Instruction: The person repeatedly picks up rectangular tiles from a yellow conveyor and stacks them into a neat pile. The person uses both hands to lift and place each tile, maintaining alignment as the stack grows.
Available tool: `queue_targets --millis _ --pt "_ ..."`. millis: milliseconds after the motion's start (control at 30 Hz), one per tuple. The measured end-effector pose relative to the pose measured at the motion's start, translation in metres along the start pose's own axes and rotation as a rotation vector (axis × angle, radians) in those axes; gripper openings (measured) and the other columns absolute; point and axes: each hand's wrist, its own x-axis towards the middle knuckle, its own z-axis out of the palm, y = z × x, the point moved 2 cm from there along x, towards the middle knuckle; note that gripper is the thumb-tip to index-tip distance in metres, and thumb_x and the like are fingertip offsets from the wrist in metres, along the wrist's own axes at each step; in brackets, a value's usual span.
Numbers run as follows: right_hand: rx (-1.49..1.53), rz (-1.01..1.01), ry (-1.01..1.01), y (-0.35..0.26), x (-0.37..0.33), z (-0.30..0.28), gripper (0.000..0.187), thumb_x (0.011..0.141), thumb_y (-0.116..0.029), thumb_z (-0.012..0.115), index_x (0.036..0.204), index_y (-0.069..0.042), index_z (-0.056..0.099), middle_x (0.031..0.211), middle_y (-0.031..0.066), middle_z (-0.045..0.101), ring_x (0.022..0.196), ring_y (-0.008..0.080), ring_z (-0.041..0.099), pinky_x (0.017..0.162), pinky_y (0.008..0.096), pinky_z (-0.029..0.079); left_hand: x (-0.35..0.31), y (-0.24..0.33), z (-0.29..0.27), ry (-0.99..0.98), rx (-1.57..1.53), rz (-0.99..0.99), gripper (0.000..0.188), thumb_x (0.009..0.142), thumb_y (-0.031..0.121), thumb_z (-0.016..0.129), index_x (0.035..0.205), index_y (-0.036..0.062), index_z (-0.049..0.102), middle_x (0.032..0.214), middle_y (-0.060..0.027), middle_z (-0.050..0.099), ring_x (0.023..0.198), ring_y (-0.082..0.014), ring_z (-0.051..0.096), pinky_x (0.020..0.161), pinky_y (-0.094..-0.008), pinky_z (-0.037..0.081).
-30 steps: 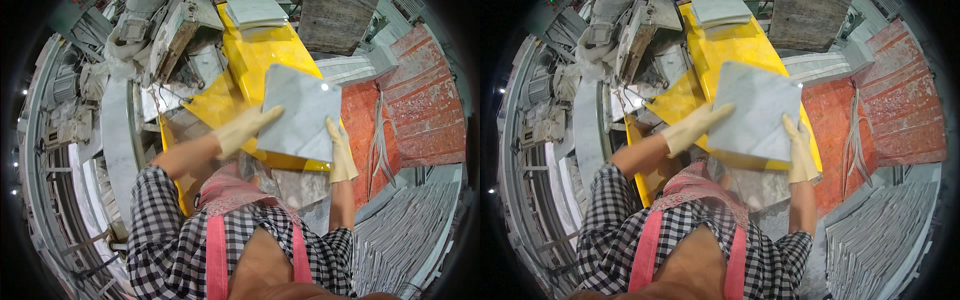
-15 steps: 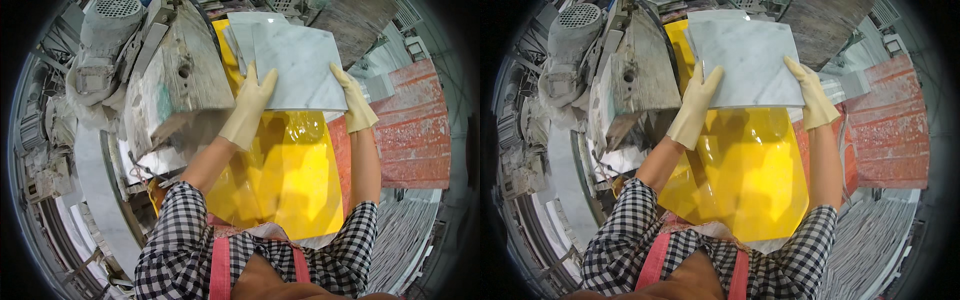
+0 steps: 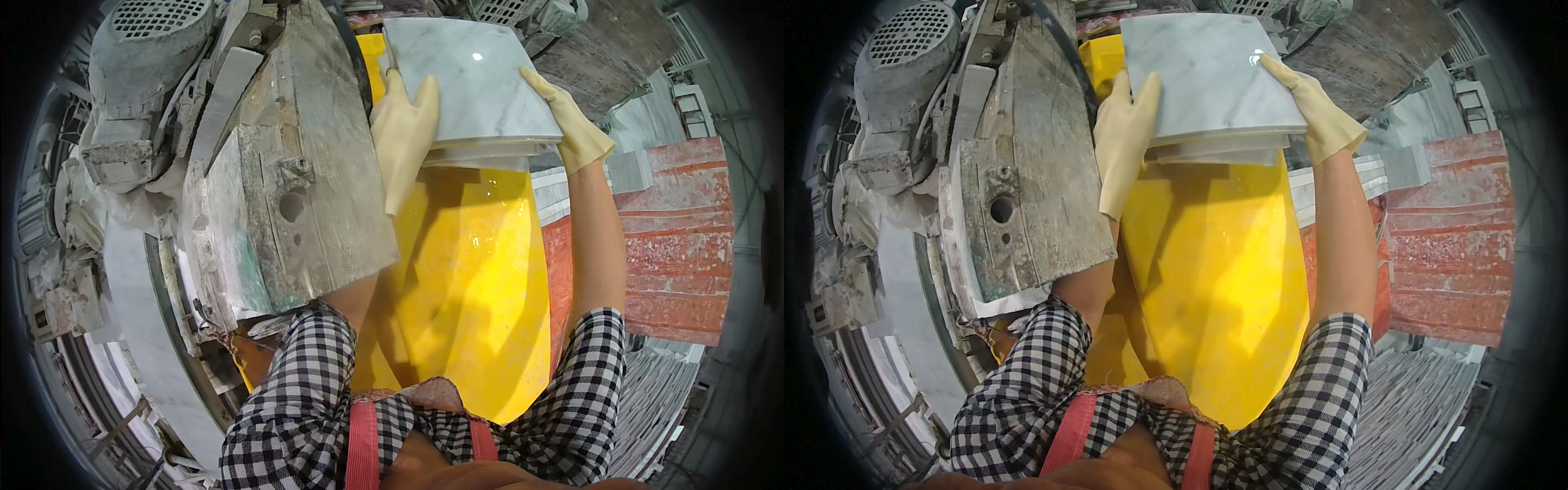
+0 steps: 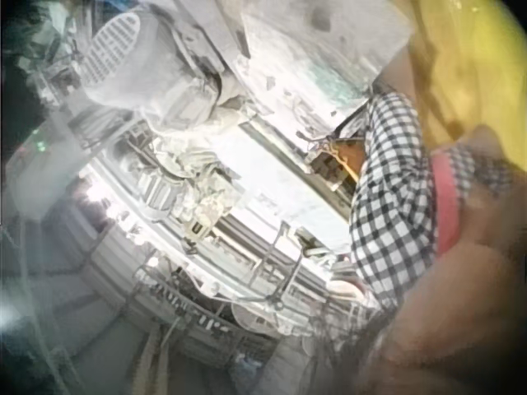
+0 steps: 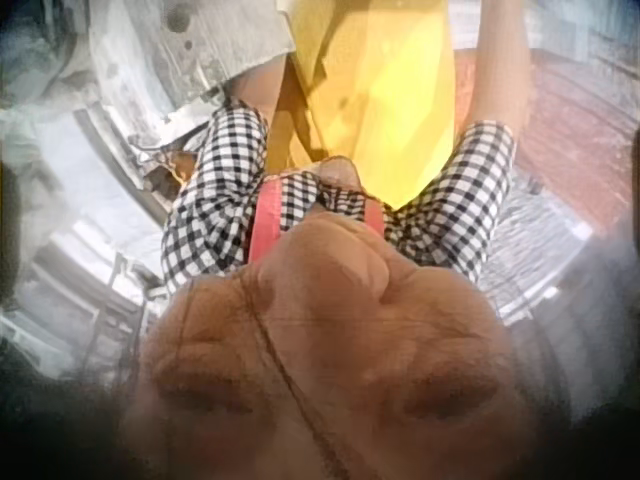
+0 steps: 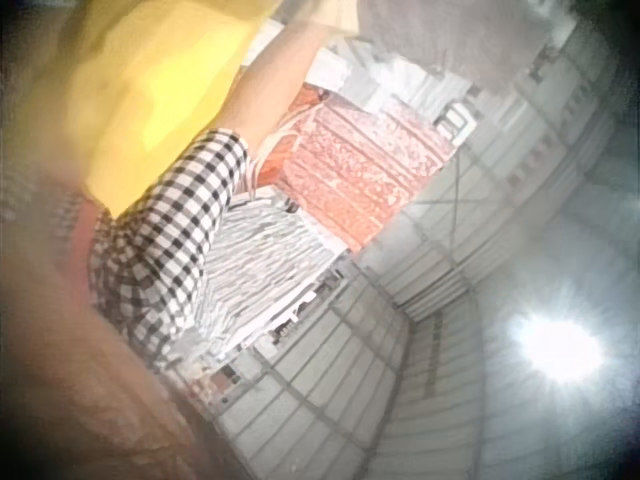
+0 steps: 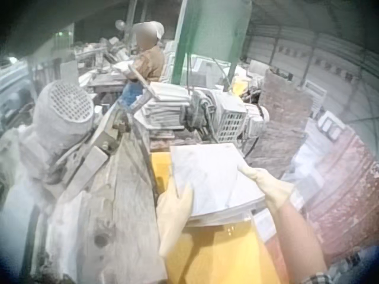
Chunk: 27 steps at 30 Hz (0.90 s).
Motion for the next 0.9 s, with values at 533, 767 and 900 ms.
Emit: queue_targets --millis 533,767,900 --pt "-0.045 -0.041 -0.012 -0.002 0.023 -0.013 0.053 0.094 -0.037 0.073 0.131 -0.001 0.064 0.117 0.0077 0.071 0.097 0.0131 0.070 0.084 0.0269 0.057 -0.053 -0.019 -0.005 0.038 -0.153 0.269 0.058 0.098 0.029 0.062 0.148 0.0013 0.049 0.148 -0.0273 0.051 0.141 -0.0369 0.048 0.114 -0.0427 0.040" --pt "-1.313 -0.701 0.215 -0.098 -0.029 -0.019 0.049 0.094 -0.040 0.068 0.130 -0.007 0.068 0.121 0.0105 0.072 0.105 0.0240 0.069 0.092 0.0350 0.053 -0.073 -0.045 0.009 0.111 0.204 0.679 0.061 0.094 0.024 0.066 0.148 0.0014 0.049 0.152 -0.0298 0.045 0.145 -0.0500 0.036 0.120 -0.0545 0.028" --pt "-0.897 -0.740 0.599 -0.170 -0.116 -0.064 0.050 0.094 -0.048 0.067 0.121 -0.006 0.070 0.119 0.0098 0.071 0.103 0.0178 0.068 0.086 0.0356 0.054 -0.073 -0.036 0.018 0.116 0.143 0.733 0.063 0.096 0.028 0.064 0.151 0.0034 0.046 0.153 -0.0289 0.044 0.147 -0.0494 0.032 0.120 -0.0532 0.028"
